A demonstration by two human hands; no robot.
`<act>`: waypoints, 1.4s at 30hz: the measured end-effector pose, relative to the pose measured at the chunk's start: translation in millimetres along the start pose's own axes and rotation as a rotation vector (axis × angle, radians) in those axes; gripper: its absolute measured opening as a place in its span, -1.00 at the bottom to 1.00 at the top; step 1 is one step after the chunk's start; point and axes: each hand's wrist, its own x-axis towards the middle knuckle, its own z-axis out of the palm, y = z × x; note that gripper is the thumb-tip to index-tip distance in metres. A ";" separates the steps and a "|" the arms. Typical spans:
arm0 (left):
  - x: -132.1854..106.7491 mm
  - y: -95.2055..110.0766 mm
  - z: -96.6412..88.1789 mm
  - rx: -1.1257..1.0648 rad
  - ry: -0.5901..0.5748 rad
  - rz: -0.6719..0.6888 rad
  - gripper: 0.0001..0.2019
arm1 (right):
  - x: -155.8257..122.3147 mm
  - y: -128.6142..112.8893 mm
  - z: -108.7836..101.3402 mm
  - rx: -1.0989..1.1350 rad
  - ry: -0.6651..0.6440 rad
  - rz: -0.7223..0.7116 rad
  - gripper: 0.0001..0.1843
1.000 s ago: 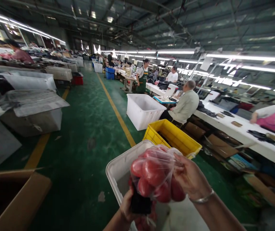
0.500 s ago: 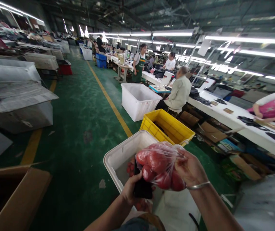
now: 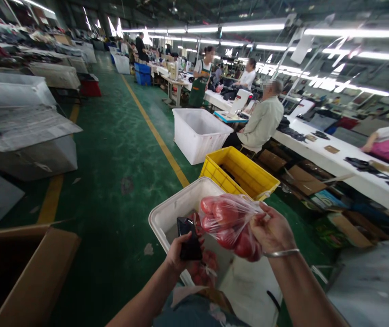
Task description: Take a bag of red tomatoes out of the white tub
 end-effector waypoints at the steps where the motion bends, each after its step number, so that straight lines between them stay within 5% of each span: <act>1: -0.1 3.2 -10.7 0.003 0.044 0.026 -0.76 | 1.9 -0.6 -2.0 0.010 0.015 -0.005 -0.88; 7: -6.2 13.9 -48.9 0.075 0.231 0.109 -0.76 | 13.3 2.2 -15.8 0.038 0.099 -0.014 -0.87; 17: 18.6 -28.3 11.4 0.209 0.022 0.315 -0.22 | 18.0 14.2 -22.7 0.117 0.319 0.066 -0.91; 24: 26.7 -34.0 18.7 0.252 0.110 0.435 -0.27 | 8.1 29.2 -30.0 0.128 0.250 0.148 -0.86; 35: 35.5 -19.2 -44.4 0.220 0.004 0.099 -0.43 | 0.1 56.4 -75.1 -0.151 0.231 0.079 -0.83; 42: 22.5 -34.6 -56.1 0.305 -0.145 0.008 -0.36 | -9.1 66.4 -111.4 -0.316 0.181 0.125 -0.67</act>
